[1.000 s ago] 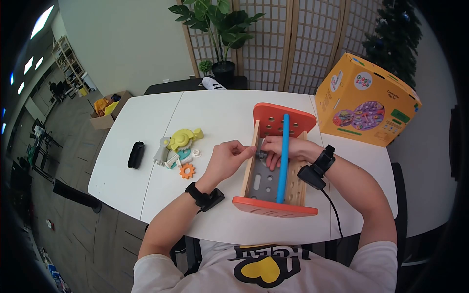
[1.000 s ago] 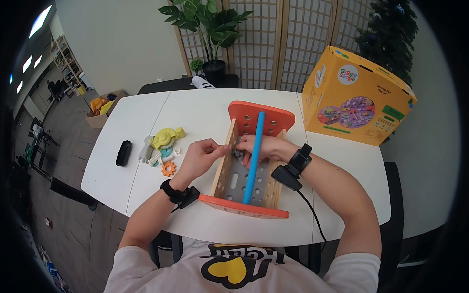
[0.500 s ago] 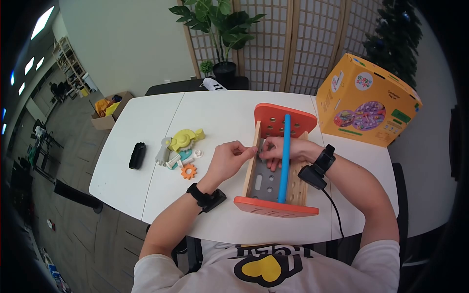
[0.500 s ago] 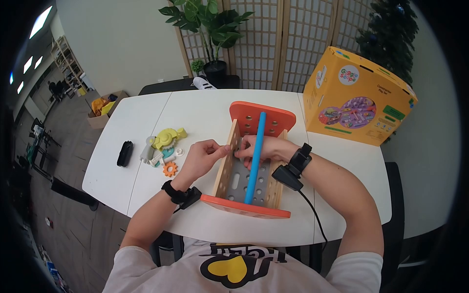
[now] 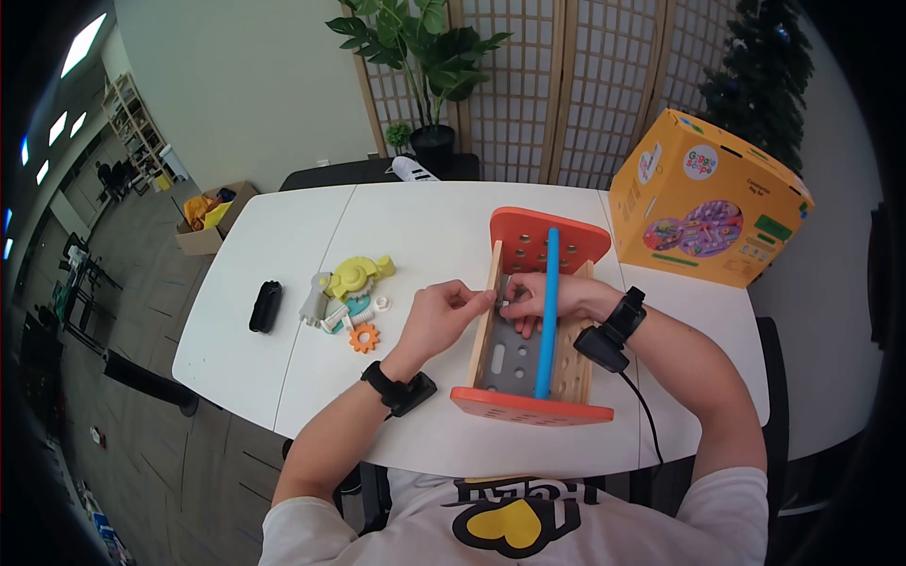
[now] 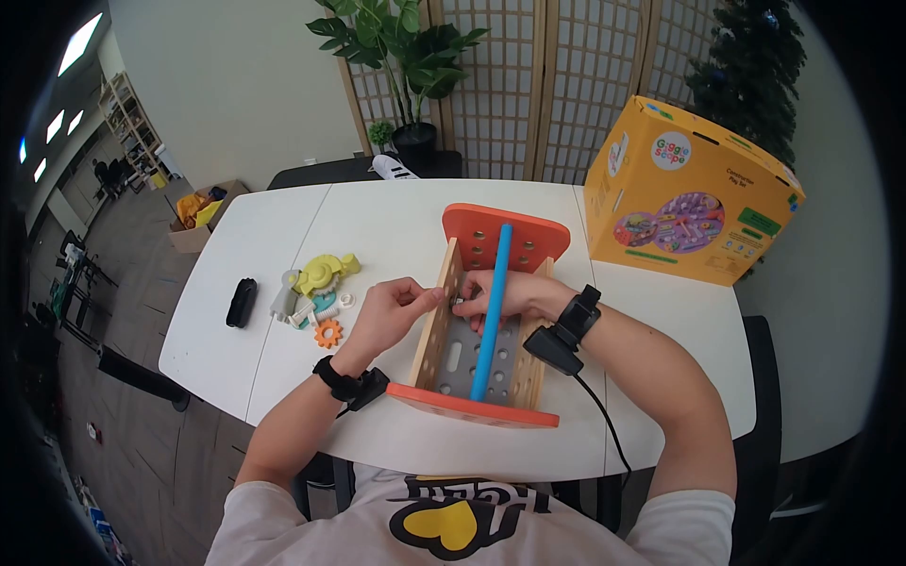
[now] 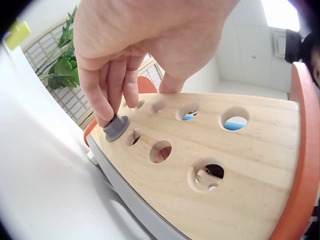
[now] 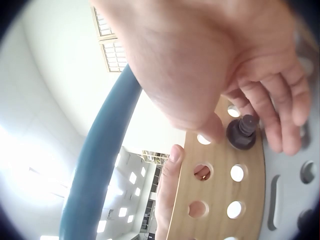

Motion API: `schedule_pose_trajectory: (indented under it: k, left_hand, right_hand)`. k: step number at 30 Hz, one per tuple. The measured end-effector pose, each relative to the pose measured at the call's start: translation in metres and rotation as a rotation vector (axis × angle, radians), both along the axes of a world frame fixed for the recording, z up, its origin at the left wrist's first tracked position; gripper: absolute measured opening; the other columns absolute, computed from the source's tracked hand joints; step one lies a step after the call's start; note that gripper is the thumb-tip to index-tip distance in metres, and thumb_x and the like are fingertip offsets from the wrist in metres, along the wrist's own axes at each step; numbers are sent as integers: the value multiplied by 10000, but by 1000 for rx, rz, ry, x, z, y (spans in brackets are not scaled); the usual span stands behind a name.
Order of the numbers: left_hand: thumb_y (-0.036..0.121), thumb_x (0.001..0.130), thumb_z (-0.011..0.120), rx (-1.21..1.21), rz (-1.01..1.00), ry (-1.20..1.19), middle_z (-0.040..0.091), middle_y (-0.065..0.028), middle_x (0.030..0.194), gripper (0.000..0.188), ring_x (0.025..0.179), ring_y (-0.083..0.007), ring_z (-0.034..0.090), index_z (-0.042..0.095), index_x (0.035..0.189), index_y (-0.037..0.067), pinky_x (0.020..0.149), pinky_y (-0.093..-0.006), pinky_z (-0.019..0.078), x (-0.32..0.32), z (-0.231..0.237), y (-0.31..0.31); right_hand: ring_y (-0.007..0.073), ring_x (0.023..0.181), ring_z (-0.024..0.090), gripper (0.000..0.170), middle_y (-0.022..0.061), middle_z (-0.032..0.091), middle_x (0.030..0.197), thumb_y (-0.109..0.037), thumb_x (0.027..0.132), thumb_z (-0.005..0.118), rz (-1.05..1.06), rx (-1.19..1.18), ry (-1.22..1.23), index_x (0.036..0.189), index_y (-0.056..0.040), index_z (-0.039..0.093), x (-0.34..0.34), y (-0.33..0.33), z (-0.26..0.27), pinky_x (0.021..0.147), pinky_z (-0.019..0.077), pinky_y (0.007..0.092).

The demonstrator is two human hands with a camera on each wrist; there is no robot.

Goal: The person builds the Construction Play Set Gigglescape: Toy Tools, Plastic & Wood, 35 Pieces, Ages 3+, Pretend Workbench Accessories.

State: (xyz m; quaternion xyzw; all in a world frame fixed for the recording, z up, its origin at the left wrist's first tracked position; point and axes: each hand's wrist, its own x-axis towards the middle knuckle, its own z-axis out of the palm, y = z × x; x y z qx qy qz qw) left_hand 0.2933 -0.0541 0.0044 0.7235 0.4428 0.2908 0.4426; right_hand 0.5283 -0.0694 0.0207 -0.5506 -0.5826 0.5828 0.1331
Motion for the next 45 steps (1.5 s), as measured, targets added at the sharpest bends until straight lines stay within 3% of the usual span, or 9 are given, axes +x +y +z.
schedule_pose_trajectory:
  k: [7,10,16,19,22,25,28,40,45]
  left_hand:
    - [415,944,763,1,6,27,709,-61,749,450,713,-93,605,732,881,-30,661,-269,484,0,3,-1]
    - [467,920,764,34,14,24,733,-130,745,504,682,-147,659,736,856,-32,647,-296,526,0,0,0]
    - [421,950,758,4,2,8,713,-63,754,455,717,-96,615,735,887,-29,668,-264,491,1,1,-1]
    - [414,949,761,0,5,21,714,-61,755,448,714,-95,614,737,888,-29,667,-264,490,1,3,-1]
    - [415,949,761,4,0,28,714,-59,755,448,714,-92,611,738,890,-29,665,-265,488,0,4,-1]
    - [422,950,757,6,0,9,710,-56,749,456,711,-91,608,738,891,-29,661,-265,487,0,1,-1]
    - [426,952,755,3,2,7,702,-53,740,460,704,-90,600,738,890,-30,653,-265,482,0,1,-1]
    - [422,949,757,25,10,-10,690,-55,719,461,681,-89,580,730,866,-31,631,-266,466,1,2,-3]
    - [458,926,760,26,13,3,738,-132,754,500,695,-141,667,735,864,-38,655,-292,533,0,2,-1]
  right_hand:
    - [137,676,691,406,80,708,797,-403,1056,584,-1,-110,37,1074,1,555,6,15,-10,546,528,261]
    - [121,683,680,383,63,707,782,-394,1063,569,-77,-123,16,1052,-11,560,-2,6,7,554,526,258]
    - [113,622,644,449,60,709,788,-462,1075,505,99,80,-65,1064,-19,579,7,10,-19,541,518,254]
    - [120,601,641,464,70,711,795,-471,1067,525,69,-22,-11,1062,-13,593,8,15,-23,541,519,247]
    - [155,745,736,424,86,705,857,-399,1095,492,55,-112,-63,1160,16,554,7,18,-12,666,580,251]
    - [134,592,650,459,78,715,808,-461,1077,502,-70,-109,-36,1054,-13,599,-4,5,6,543,521,241]
    - [136,590,651,467,80,718,811,-461,1084,478,-18,33,1,1051,-12,604,2,2,-10,538,517,239]
    - [127,674,680,411,68,720,826,-399,1087,482,-40,-92,-21,1117,-2,582,-2,6,0,546,512,268]
    - [159,753,718,424,89,721,871,-406,1087,486,62,-48,10,1182,1,552,7,10,-16,619,551,272]
